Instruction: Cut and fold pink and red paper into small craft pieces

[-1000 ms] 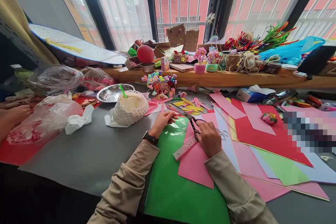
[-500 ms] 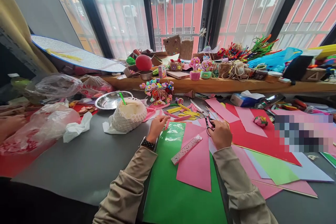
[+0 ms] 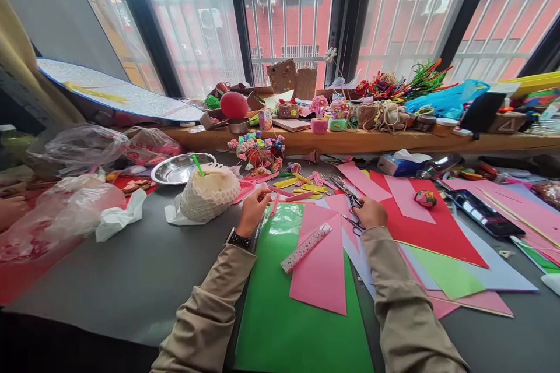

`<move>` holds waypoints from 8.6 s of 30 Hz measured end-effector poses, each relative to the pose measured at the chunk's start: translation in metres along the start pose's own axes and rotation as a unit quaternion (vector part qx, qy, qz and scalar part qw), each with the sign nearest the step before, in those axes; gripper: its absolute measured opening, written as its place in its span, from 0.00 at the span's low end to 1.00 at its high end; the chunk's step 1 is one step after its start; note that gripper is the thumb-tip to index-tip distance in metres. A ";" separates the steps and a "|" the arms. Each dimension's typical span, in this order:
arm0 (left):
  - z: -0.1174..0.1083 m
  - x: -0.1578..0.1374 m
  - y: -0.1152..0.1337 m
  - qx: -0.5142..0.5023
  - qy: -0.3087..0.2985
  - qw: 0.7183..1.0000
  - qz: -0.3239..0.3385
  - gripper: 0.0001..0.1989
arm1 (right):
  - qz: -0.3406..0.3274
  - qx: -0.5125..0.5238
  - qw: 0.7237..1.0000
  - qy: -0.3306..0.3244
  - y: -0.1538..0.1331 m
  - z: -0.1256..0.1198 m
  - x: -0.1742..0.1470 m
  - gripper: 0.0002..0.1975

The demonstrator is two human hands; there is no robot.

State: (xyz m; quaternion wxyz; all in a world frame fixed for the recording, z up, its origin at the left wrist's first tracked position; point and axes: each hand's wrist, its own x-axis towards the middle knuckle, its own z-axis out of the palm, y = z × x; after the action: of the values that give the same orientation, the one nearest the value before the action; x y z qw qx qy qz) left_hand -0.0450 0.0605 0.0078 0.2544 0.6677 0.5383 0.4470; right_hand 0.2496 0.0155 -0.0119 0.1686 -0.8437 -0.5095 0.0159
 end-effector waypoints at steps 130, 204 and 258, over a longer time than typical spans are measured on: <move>0.037 -0.037 0.035 -0.383 -0.301 0.862 -0.138 0.19 | -0.016 0.623 0.742 -0.245 -0.066 -0.008 -0.066 0.15; 0.030 -0.031 0.032 -0.345 -0.183 0.904 -0.177 0.12 | 0.033 0.654 0.725 -0.215 -0.052 -0.011 -0.055 0.09; 0.026 -0.028 0.032 -0.314 -0.208 0.916 -0.138 0.12 | 0.025 0.602 0.797 -0.039 -0.052 -0.006 -0.053 0.14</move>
State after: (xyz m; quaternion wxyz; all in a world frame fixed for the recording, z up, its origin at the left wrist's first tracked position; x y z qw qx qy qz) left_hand -0.0073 0.0282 0.0131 0.6161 0.5509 0.3920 0.4041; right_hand 0.1807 -0.0098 0.0017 0.6224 -0.5828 -0.3822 0.3562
